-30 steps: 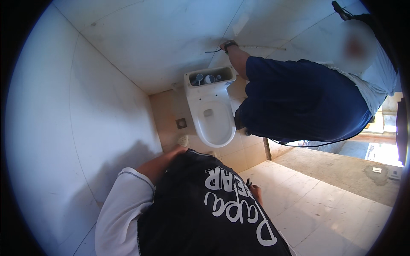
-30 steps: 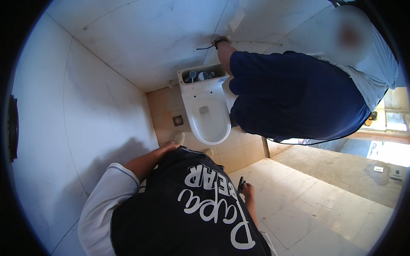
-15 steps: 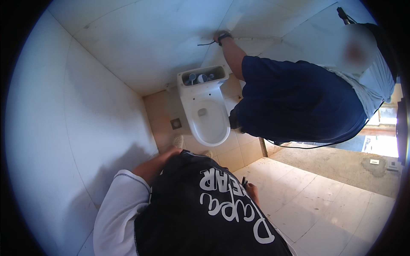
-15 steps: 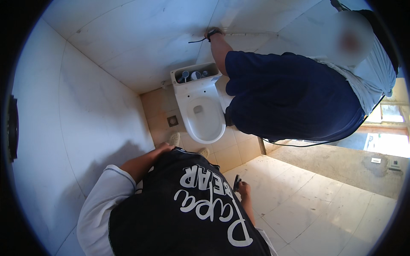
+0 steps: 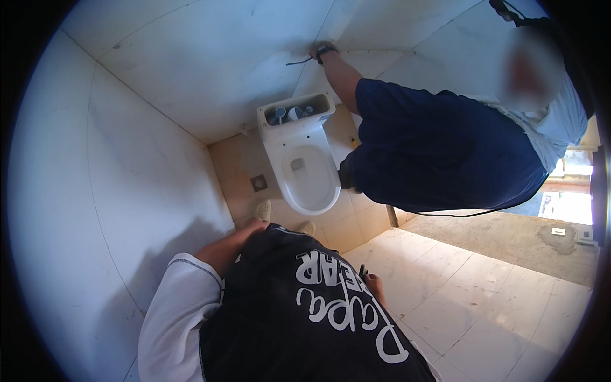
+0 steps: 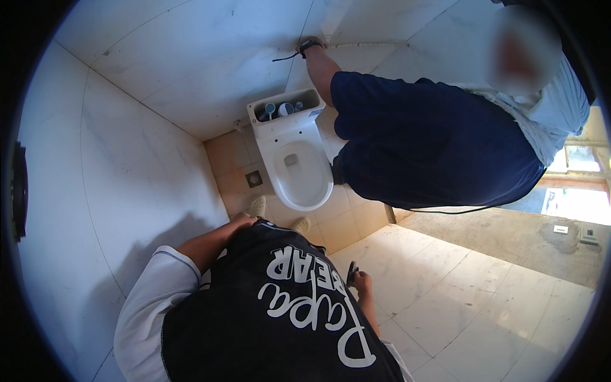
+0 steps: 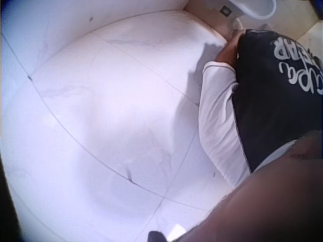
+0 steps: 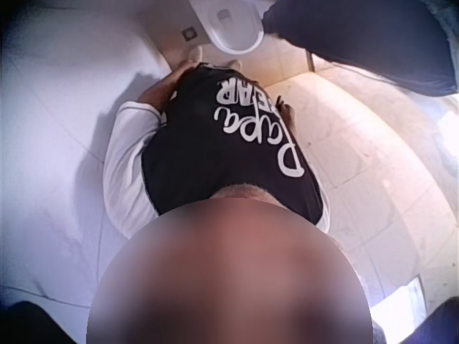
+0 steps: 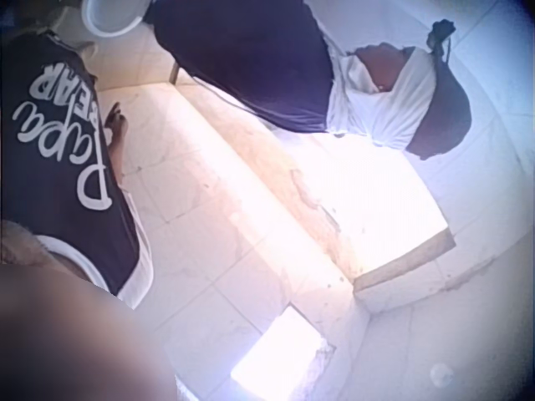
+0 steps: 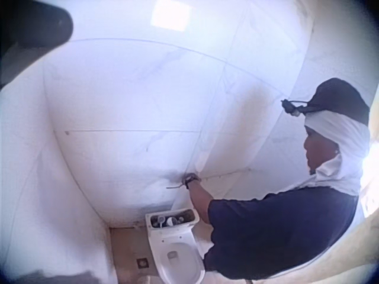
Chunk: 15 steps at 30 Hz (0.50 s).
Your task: The person carries a white ceramic toilet bowl into a tiled bathroom and positions it over the floor flange. They then kneel to align the bowl with the wall and floor connections while another person works nearby.
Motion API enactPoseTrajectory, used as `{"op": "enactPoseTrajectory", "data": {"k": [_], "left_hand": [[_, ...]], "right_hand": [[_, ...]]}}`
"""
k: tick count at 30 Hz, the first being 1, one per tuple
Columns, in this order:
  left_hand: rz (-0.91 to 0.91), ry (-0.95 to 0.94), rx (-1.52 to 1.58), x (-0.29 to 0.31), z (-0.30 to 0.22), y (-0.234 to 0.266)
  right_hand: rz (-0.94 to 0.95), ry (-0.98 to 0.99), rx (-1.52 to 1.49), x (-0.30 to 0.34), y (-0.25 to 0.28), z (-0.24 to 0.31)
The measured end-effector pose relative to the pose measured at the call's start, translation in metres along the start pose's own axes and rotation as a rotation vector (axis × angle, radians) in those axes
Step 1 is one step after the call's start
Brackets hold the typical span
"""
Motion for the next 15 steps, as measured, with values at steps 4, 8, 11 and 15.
{"op": "enactPoseTrajectory", "data": {"k": [4, 8, 11, 15], "left_hand": [[-0.005, -0.017, -0.041, 0.000, 0.000, -0.002], [-0.016, -0.024, -0.053, 0.000, 0.002, -0.008], [-0.012, -0.023, -0.046, 0.001, 0.003, -0.010], [0.020, -0.046, -0.068, 0.003, 0.001, -0.012]], "right_hand": [[-0.004, -0.009, -0.007, 0.000, 0.000, 0.002], [0.000, 0.012, 0.007, 0.000, 0.001, 0.004], [0.003, 0.031, 0.021, -0.003, 0.002, 0.003], [0.011, 0.023, 0.001, -0.007, 0.004, -0.001]]}}
Point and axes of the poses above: each hand's wrist, its own x-axis away from the middle knuckle, its own y-axis out of the back of the hand, z = x × y, the point moved 2 cm from there along -x, towards the middle knuckle, and after that the axes turned 12 degrees about -z, right-handed, at the moved point
